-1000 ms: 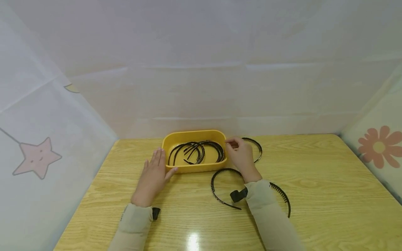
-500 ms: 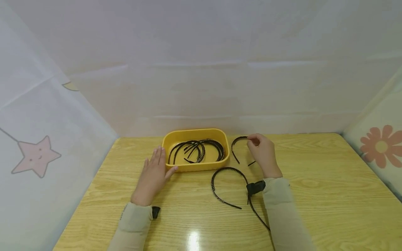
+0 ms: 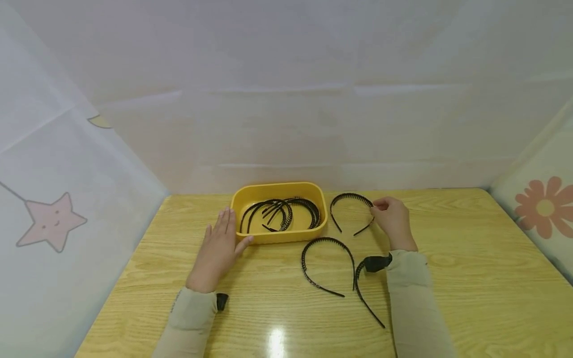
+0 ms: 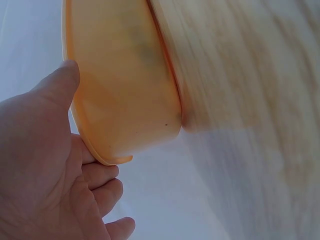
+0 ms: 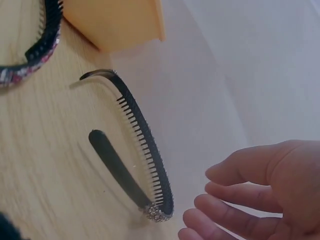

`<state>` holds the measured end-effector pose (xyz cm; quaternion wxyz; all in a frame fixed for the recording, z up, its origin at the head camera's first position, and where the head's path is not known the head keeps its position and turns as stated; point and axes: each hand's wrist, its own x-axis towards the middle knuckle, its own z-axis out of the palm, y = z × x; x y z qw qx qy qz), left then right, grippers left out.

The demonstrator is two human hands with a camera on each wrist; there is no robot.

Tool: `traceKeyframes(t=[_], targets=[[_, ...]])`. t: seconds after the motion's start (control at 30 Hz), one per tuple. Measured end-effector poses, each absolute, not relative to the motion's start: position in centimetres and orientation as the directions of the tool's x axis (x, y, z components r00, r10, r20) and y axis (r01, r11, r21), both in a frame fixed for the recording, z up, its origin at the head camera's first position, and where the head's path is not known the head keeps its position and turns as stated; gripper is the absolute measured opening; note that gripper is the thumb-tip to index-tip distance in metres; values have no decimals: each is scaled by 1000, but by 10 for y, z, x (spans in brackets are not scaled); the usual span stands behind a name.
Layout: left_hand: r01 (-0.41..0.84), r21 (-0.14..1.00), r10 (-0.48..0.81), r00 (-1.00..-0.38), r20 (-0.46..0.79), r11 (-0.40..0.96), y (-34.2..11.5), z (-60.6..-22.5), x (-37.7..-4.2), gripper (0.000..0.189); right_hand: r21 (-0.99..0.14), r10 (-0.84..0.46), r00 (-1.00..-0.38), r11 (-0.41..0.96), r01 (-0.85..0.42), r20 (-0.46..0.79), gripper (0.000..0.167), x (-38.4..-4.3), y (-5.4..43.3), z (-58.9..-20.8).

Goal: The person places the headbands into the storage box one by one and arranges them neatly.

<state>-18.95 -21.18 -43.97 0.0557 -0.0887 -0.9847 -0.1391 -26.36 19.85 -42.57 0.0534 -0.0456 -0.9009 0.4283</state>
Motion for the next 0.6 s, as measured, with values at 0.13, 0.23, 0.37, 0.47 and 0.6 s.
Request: traceKeyframes(t=[0.13,0.23,0.37,0.47,0.6], targets=[[191,266,159,-978,137,945,-212,-439,-189,88,-774,131,-991,626,92,-11,40,-264,201,-429],[190,264,160,-978,133,946,-212,-438,-189,88,-782,158,-986,607,143,-57,41,-264,205,-432],[184,262,157,-980,120,947,-212,-438,-189,88,-786,189,-976,587,197,-103,40,-264,208,-438],[182,264,156,-981,118,947,-212,-439,-189,88,-809,185,-972,544,222,-142,39,-264,209,-441],[186,266,157,-980,126,946,-212,-439,-189,88,-862,168,-968,443,244,-188,37,-266,208,-443]])
